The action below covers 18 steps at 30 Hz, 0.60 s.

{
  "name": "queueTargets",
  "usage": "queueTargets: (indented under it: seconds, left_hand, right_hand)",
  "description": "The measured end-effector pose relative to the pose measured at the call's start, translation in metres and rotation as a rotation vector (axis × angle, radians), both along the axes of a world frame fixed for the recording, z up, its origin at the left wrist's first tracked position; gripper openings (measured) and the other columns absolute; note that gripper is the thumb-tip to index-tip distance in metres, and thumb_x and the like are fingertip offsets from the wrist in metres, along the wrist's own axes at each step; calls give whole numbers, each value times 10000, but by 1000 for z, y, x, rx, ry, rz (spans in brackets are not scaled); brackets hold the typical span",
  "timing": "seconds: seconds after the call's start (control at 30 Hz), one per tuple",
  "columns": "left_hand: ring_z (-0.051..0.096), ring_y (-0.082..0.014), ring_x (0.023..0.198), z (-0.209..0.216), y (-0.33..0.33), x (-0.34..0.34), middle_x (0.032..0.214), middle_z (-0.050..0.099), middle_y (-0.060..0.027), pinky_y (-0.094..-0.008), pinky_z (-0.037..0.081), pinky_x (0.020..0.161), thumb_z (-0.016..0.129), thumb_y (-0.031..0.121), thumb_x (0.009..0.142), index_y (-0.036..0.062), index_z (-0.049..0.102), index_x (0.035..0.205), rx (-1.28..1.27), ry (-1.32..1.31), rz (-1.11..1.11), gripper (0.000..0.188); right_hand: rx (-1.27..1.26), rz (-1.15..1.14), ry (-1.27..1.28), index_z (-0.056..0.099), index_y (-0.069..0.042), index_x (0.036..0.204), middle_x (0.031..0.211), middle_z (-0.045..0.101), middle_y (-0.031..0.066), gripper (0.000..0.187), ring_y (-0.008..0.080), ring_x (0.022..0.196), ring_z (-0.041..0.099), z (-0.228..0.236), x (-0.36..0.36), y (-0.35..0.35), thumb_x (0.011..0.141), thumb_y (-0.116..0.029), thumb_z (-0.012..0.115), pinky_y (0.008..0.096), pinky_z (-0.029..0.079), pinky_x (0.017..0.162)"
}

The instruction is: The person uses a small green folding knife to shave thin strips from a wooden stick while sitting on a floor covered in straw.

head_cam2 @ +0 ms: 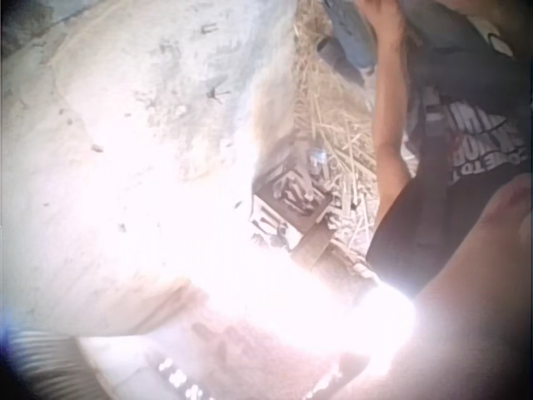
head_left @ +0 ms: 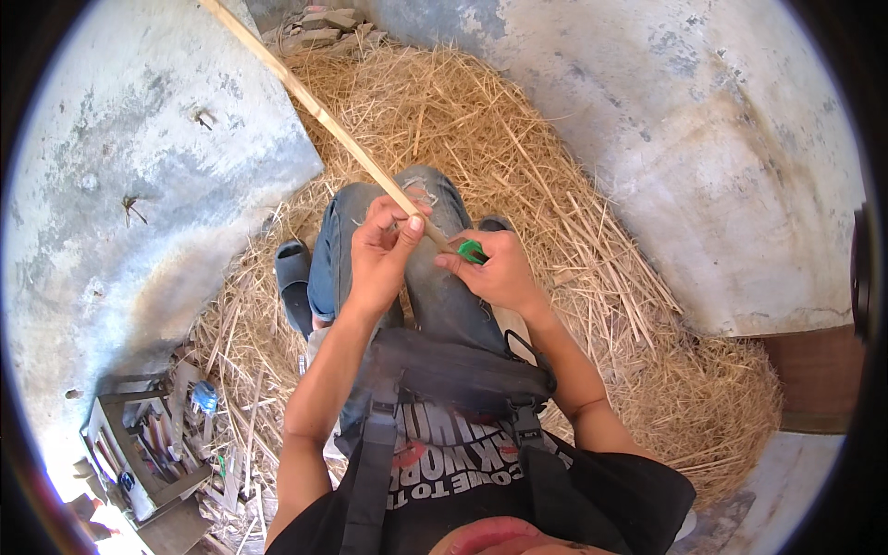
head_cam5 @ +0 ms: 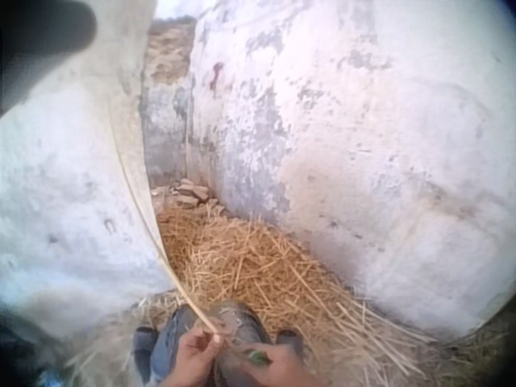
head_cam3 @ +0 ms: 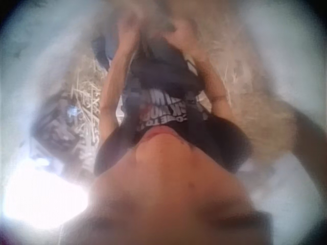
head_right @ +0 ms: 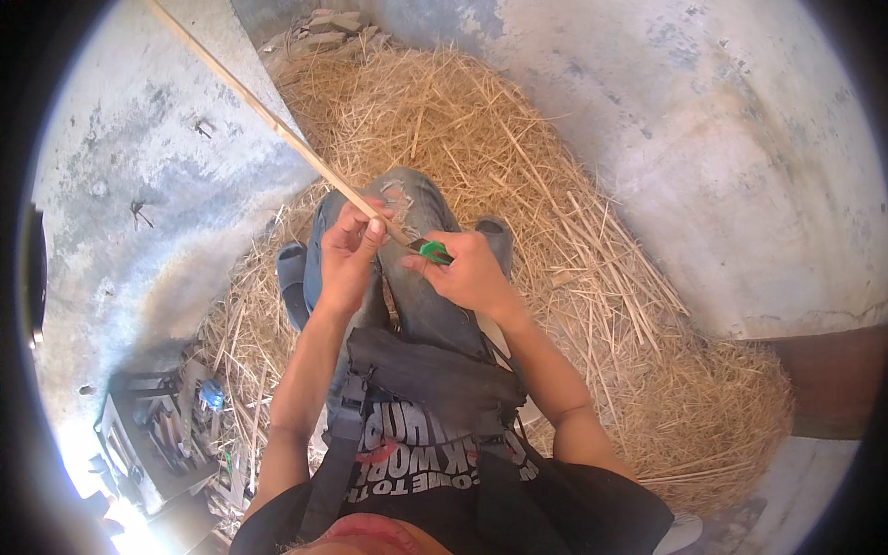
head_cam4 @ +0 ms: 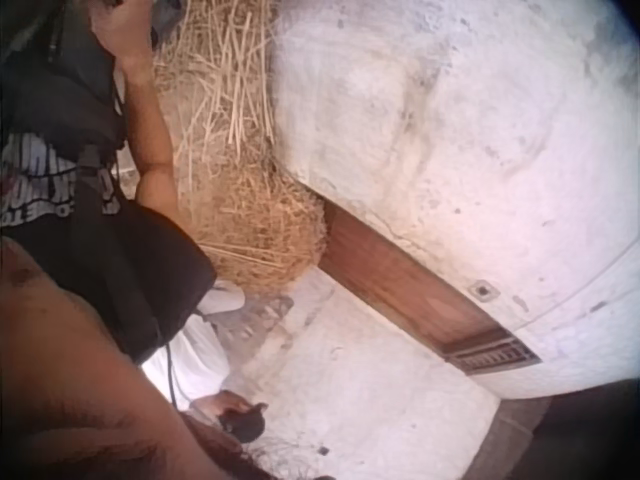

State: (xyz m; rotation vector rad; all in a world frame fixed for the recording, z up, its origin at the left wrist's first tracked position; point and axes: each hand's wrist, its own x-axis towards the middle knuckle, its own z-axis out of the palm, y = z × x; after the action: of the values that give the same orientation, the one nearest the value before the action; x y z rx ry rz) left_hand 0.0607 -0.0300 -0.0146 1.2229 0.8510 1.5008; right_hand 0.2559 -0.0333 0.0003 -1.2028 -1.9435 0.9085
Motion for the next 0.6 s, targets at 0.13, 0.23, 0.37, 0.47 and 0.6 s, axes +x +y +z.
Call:
queueTargets:
  seconds: [0.13, 0.23, 0.37, 0.47, 0.6]
  left_hand:
    - [644, -191, 1015, 24, -24, -24, 1120, 676, -101, -333, 526, 815, 714, 162, 973, 58, 754, 1074, 56, 562, 220, 150]
    - [663, -242, 956, 26, -28, -61, 1068, 703, -104, -355, 533, 808, 744, 178, 931, 63, 752, 1125, 665, 808, 794, 226]
    - [668, -264, 935, 62, -28, -89, 1001, 694, -72, -380, 540, 795, 760, 216, 904, 94, 759, 1139, 619, 1497, 734, 265]
    - [694, -271, 855, 30, -25, -114, 929, 704, -76, -406, 541, 721, 743, 268, 910, 122, 758, 1143, 367, 1573, 350, 276]
    - [694, -328, 741, -7, -49, -103, 818, 700, -102, -464, 520, 633, 699, 325, 950, 149, 745, 1123, 52, 1418, 134, 251]
  right_hand:
    - [77, -43, -35, 766, -54, 906, 694, 671, 132, 183, 287, 588, 619, -8, 24, 3, 817, -198, 835, 346, 476, 560]
    - [160, -10, -169, 784, -92, 918, 748, 705, 115, 151, 290, 639, 676, -6, 46, 7, 802, -184, 814, 370, 503, 591]
    - [110, 66, -296, 802, -73, 890, 829, 748, 105, 107, 238, 720, 714, -6, 76, 8, 790, -63, 765, 329, 542, 639]
    - [87, -45, -313, 801, -81, 899, 889, 760, 100, 103, 220, 741, 713, -5, 84, 15, 805, -89, 760, 327, 547, 660]
    - [138, -380, -343, 740, -25, 1112, 904, 737, 154, 288, 266, 794, 710, 8, 78, 21, 919, -238, 730, 373, 542, 694]
